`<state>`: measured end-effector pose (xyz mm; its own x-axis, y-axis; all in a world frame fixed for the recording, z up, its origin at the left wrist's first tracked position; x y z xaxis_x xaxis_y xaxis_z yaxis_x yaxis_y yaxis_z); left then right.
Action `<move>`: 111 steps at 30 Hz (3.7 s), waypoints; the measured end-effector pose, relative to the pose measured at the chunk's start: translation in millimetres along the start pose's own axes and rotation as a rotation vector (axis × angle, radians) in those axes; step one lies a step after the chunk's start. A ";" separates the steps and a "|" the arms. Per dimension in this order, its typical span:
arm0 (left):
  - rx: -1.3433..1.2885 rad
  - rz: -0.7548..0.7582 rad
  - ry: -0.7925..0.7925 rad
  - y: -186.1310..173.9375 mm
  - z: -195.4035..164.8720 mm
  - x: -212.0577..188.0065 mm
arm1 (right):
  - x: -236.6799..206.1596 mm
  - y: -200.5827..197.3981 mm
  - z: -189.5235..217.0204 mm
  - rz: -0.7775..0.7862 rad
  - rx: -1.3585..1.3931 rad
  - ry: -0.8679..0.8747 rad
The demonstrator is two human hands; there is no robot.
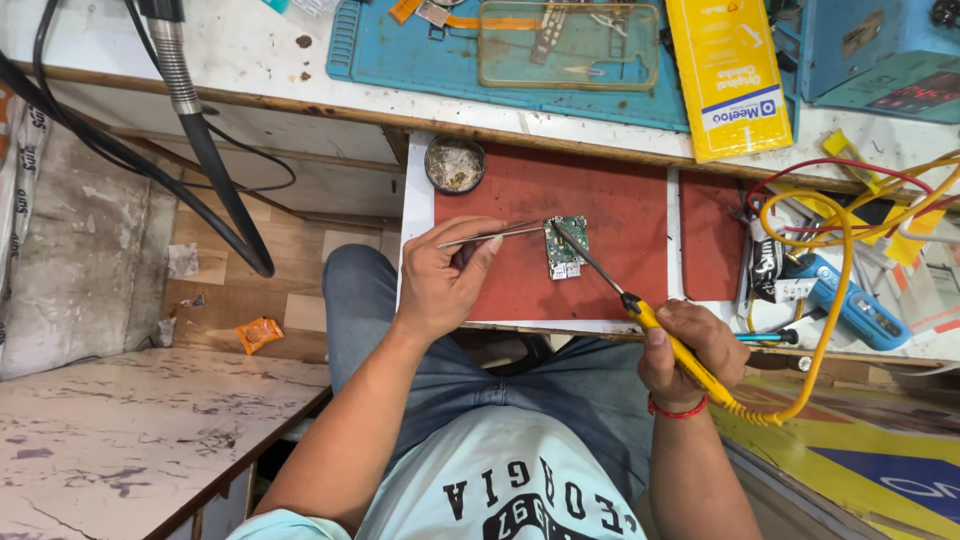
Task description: The person sits at a repair bench holding a green circuit board with tweezers in one hand and a soldering iron in the other, soldering components and connector points on the board. They reposition and turn the board on the red mat between soldering passes and continue working on different points across the board.
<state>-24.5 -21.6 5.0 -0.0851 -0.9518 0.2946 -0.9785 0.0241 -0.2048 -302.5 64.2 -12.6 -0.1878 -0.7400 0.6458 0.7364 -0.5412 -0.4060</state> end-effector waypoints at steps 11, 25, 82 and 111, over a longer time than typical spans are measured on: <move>-0.049 0.002 0.017 0.2 5.0 3.2 | -1.2 5.1 -9.5 -0.166 0.344 0.182; -0.079 0.011 0.019 -1.4 -1.4 5.5 | 78.5 56.6 44.3 0.165 0.389 0.289; -0.135 0.017 0.058 -0.5 -0.8 6.1 | 39.1 13.0 34.6 -0.091 0.429 0.327; -0.136 0.029 0.029 0.8 3.2 4.7 | 16.8 -5.3 53.5 0.143 -0.026 0.080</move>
<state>-25.2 -27.0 3.3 -0.1168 -0.9411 0.3173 -0.9919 0.0942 -0.0856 -274.8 76.0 35.0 -0.1344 -0.8392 0.5270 0.7422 -0.4376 -0.5076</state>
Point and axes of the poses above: each hand's wrist, its own x-axis towards the middle knuckle, its own y-axis out of the palm, z = x × y, the point moved 1 cm from there along x, towards the middle knuckle, and after that the axes turned 7 degrees about y, right-handed, at the moved point
